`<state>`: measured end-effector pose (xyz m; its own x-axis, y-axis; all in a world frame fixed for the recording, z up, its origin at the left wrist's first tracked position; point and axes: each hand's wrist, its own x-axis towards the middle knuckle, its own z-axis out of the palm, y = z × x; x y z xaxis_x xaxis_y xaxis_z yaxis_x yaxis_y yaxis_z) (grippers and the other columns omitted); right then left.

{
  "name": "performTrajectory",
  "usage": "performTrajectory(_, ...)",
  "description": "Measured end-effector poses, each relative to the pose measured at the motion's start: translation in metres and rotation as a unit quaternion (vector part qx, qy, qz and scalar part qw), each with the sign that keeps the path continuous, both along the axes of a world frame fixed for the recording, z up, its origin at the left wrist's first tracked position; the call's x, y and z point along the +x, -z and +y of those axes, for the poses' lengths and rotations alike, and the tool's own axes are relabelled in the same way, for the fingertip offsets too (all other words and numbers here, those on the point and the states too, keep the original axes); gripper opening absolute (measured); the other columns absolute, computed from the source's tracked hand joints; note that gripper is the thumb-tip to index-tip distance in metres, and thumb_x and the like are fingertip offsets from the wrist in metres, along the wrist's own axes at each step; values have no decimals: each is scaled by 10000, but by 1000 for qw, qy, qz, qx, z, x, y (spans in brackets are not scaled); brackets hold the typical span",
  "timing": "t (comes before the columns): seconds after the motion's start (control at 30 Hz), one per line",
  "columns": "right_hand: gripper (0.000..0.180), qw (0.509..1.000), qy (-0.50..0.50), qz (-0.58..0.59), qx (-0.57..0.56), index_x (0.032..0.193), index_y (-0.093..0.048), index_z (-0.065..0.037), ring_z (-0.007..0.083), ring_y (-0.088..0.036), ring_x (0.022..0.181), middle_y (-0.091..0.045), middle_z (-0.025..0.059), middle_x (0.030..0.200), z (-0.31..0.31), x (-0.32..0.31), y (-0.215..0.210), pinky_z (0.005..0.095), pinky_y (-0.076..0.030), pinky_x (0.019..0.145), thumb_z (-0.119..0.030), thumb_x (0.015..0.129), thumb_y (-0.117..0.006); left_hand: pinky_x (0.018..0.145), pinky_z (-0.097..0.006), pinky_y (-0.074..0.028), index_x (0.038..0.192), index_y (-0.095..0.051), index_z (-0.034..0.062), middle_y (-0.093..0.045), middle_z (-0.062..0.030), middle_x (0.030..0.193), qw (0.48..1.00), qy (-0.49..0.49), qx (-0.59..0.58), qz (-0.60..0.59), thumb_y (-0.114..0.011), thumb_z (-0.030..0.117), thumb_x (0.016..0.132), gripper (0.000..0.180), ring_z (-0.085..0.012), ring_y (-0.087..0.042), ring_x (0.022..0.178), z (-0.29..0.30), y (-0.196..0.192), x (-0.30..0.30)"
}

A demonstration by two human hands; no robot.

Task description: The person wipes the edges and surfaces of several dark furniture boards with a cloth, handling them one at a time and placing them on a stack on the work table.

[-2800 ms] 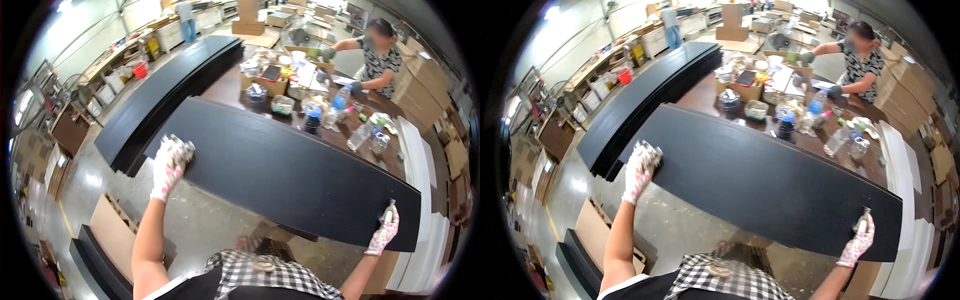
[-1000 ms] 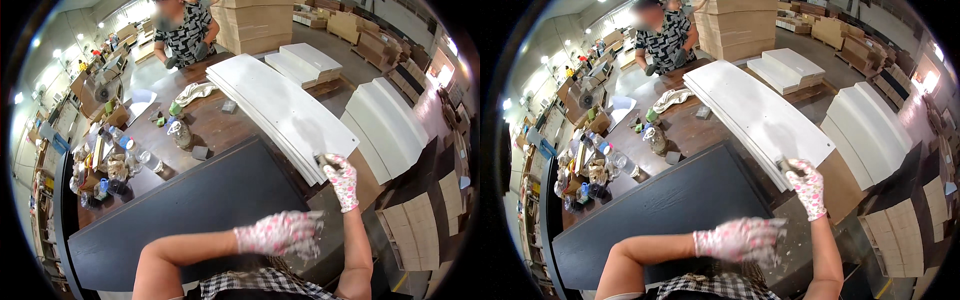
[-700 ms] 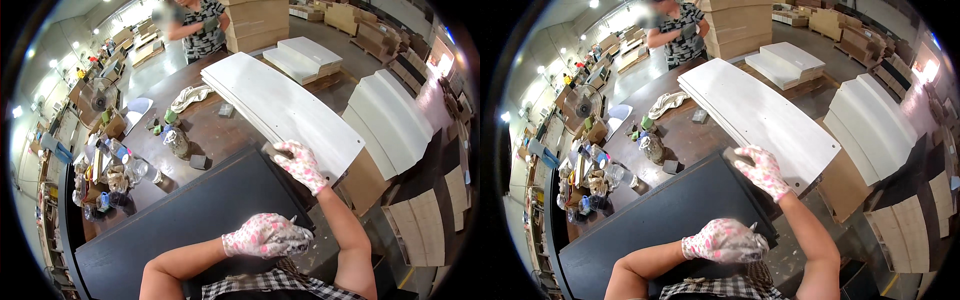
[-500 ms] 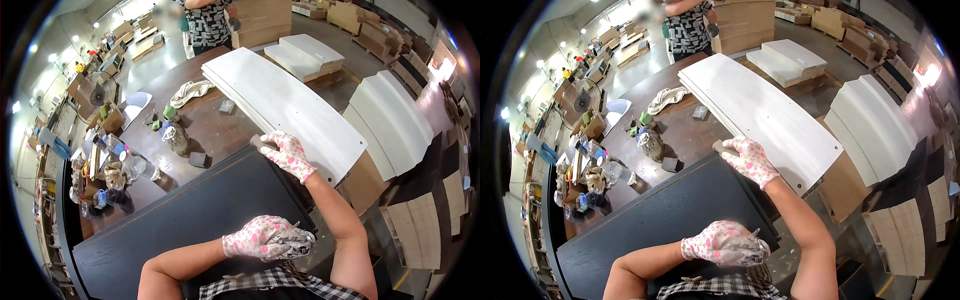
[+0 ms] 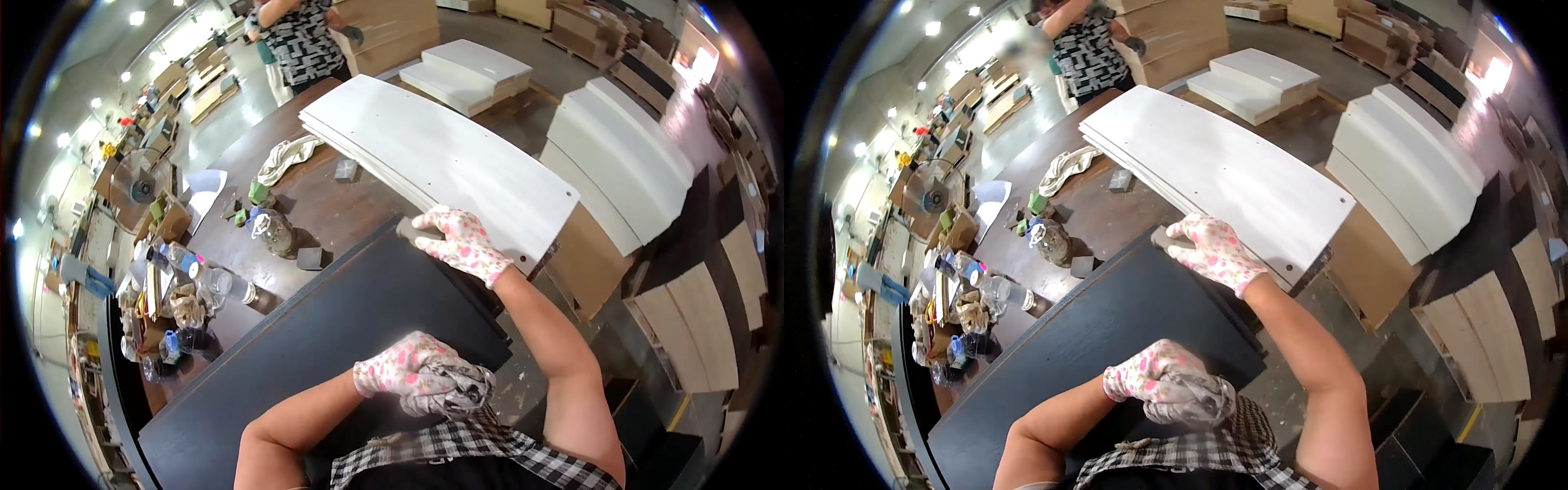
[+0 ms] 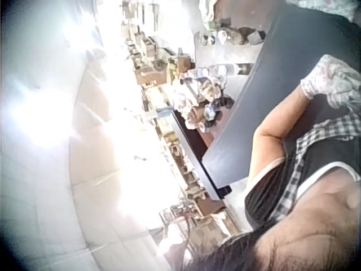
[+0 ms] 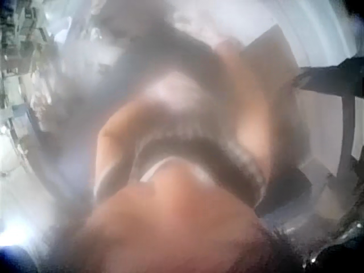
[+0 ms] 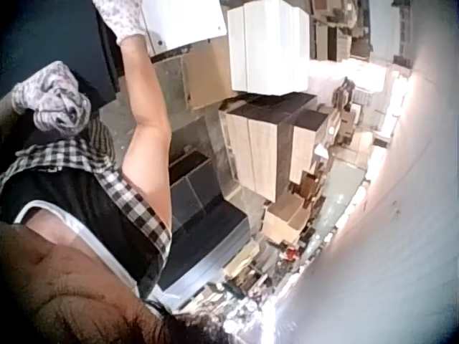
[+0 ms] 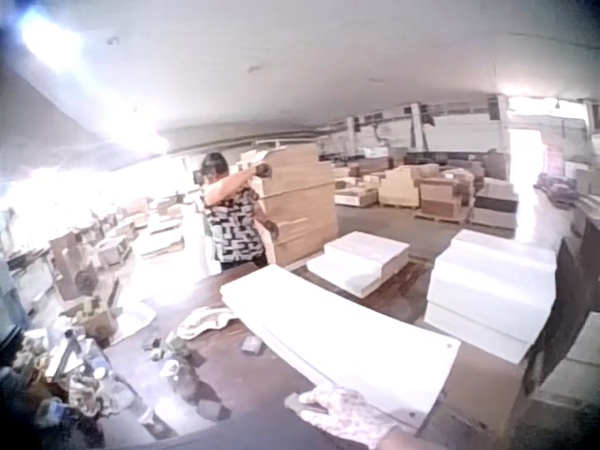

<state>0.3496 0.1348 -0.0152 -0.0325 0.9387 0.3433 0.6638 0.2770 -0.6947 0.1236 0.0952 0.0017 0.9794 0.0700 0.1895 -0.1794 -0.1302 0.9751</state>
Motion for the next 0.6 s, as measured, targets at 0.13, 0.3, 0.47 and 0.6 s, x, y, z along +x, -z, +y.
performTrajectory(0.13,254,996,-26,-24,-85,1035,-697,-82,293,-647,1065,-688,78,1124,-102,26,-18,415,-509,930,-237,840,-746,855,-397,-550,1063,-711,-58,-734,-177,989,994,-18,-70,79,-771,287,851,410,-316,-700,924,-1,2,-7)
performTrajectory(0.3,345,996,-36,18,-80,1087,-734,-90,274,-677,1030,-706,90,1116,-249,69,-13,400,-549,886,-205,780,-841,826,-418,-547,1039,-704,-59,-721,-192,944,999,-4,-32,0,-741,290,863,393,-339,-694,865,-2,16,-4)
performTrajectory(0.47,315,979,110,172,-19,1089,-728,-46,235,-693,984,-719,93,1068,-309,68,-3,358,-560,855,-33,787,-818,857,-375,-578,1112,-700,-6,-723,-136,1091,977,-202,-69,-20,-745,334,864,423,-256,-704,969,12,33,-25)
performTrajectory(0.6,306,953,208,220,8,1102,-712,-36,194,-687,978,-712,89,1074,-328,57,12,327,-566,836,40,811,-770,958,-351,-544,1402,-497,-13,-666,-121,1221,880,-465,-60,-79,-588,207,1018,452,-227,-656,1113,34,-32,-9)
